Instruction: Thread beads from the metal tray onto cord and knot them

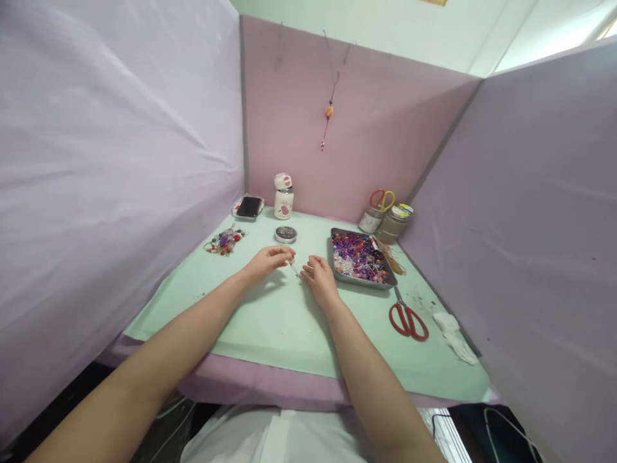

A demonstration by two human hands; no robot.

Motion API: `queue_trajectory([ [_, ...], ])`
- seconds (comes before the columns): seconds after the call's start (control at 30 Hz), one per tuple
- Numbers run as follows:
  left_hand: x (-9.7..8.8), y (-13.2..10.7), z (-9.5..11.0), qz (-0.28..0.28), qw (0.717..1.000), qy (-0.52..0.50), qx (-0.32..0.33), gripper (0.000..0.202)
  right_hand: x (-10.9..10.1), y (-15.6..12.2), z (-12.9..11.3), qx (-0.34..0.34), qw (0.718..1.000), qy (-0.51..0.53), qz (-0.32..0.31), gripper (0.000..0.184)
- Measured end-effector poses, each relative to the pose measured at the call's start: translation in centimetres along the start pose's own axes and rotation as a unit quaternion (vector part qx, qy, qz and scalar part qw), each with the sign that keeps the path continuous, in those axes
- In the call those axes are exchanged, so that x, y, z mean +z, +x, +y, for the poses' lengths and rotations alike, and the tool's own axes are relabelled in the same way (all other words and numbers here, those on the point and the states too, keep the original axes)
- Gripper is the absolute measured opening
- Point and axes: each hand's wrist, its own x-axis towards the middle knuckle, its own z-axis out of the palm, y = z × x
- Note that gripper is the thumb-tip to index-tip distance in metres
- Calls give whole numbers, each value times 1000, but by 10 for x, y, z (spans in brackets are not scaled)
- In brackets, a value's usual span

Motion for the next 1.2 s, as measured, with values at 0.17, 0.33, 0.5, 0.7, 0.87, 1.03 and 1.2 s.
queue_trajectory([
  [0.17, -6, 0, 7, -4, 989, -142, -30, 22, 3, -7, 0, -153, 977, -148, -3, 17],
  [0.33, 0, -3, 1, -68, 973, -183, -124, 23, 8, -17, -5, -241, 945, -211, -71, 18],
  [0.5, 5, -3, -5, -88, 965, -169, -180, 40, 10, -14, -1, -182, 962, -186, -87, 20],
  [0.7, 5, 0, -10, -91, 967, -166, -171, 39, 7, -10, 1, -98, 980, -144, -92, 25],
  [0.87, 10, -5, -4, -98, 973, -139, -157, 29, 6, -10, -1, -147, 972, -174, -56, 23],
  [1.03, 12, -9, 1, -116, 976, -108, -150, 33, 7, -9, -3, -136, 986, -55, -81, 23],
  [1.2, 8, -6, -7, -149, 977, -67, -140, 38, 8, -10, -7, -144, 987, -22, -73, 23],
])
